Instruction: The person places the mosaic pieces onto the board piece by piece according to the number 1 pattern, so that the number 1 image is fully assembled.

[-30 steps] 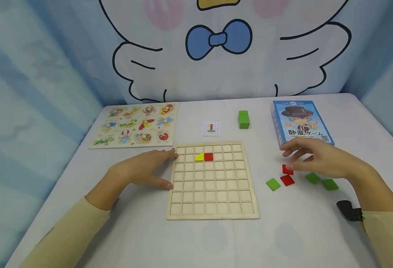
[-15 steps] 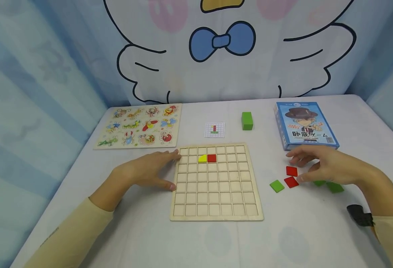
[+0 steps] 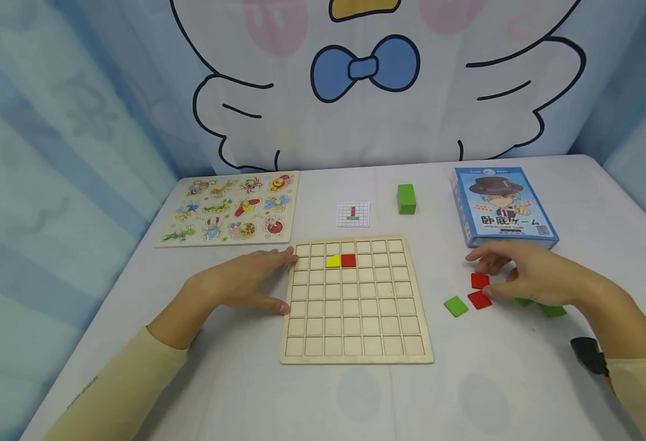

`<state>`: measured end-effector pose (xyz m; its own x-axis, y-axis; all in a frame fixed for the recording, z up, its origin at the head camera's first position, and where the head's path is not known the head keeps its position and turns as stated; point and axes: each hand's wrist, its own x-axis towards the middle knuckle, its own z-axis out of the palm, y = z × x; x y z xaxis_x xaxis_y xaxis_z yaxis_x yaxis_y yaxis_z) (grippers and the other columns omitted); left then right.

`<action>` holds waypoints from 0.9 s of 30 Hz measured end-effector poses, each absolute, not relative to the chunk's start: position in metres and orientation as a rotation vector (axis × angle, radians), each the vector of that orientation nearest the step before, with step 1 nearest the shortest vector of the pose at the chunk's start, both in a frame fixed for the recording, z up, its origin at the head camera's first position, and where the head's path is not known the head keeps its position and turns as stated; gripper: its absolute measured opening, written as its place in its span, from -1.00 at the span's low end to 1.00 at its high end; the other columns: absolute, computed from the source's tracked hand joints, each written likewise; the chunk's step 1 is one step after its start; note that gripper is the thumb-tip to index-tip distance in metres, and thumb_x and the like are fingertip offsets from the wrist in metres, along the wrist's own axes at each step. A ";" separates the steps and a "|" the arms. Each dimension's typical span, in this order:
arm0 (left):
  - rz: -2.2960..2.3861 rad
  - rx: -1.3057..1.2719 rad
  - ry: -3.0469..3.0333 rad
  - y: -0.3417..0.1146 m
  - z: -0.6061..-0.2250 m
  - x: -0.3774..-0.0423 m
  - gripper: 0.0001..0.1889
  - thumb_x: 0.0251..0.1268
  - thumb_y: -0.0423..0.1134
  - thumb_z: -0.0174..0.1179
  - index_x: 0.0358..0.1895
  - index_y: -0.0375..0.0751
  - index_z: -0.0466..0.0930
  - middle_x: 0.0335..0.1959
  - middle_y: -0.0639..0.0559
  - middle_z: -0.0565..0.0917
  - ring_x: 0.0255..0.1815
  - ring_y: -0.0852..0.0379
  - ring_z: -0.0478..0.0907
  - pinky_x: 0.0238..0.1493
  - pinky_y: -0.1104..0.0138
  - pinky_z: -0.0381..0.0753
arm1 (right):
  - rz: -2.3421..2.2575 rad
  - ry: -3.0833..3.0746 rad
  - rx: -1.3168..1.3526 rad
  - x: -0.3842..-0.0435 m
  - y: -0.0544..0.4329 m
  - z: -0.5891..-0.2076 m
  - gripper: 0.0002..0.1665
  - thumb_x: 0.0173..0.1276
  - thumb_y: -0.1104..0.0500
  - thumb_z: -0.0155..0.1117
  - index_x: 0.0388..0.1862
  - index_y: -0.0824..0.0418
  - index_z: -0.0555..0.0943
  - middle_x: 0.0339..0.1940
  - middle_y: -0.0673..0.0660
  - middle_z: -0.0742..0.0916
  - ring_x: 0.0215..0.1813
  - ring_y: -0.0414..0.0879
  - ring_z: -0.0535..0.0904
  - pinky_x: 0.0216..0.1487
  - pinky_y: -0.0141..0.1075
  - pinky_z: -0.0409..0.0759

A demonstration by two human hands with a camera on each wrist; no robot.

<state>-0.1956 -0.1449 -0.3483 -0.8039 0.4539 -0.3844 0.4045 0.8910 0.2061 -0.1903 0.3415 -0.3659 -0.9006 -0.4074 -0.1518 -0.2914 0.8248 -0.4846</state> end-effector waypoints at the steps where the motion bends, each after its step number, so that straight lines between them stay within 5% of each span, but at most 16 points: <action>1: 0.159 0.631 2.627 -0.145 -0.348 -0.196 0.11 0.08 0.37 0.43 0.66 0.10 0.09 0.63 0.02 0.24 0.65 -0.05 0.14 0.60 0.03 0.20 | -0.665 2.764 -0.534 -0.190 0.341 -0.366 -0.45 0.26 0.17 0.56 0.22 0.08 0.63 -0.02 -0.05 0.73 -0.09 -0.30 0.54 -0.14 -0.44 0.62; 13: 0.175 0.632 2.628 -0.147 -0.348 -0.196 0.11 0.09 0.35 0.44 0.66 0.06 0.08 0.65 0.02 0.19 0.66 -0.05 0.10 0.62 0.03 0.16 | -0.557 2.806 -0.550 -0.186 0.338 -0.363 -0.49 0.24 0.10 0.58 0.16 0.11 0.67 -0.05 -0.09 0.71 -0.09 -0.32 0.54 -0.13 -0.45 0.65; 27: 0.183 0.662 2.630 -0.147 -0.348 -0.195 0.10 0.09 0.35 0.44 0.65 0.05 0.11 0.66 0.01 0.18 0.66 -0.06 0.10 0.62 0.03 0.15 | -0.630 2.820 -0.526 -0.185 0.337 -0.359 -0.50 0.33 0.14 0.50 0.22 0.19 0.63 -0.03 0.02 0.72 0.03 0.01 0.66 -0.13 -0.51 0.64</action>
<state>-0.1949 -0.1472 -0.3484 -0.7981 0.4782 -0.3666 0.4230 0.8779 0.2244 -0.1845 0.3366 -0.3588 -0.9156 -0.3838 -0.1196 -0.2964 0.8455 -0.4441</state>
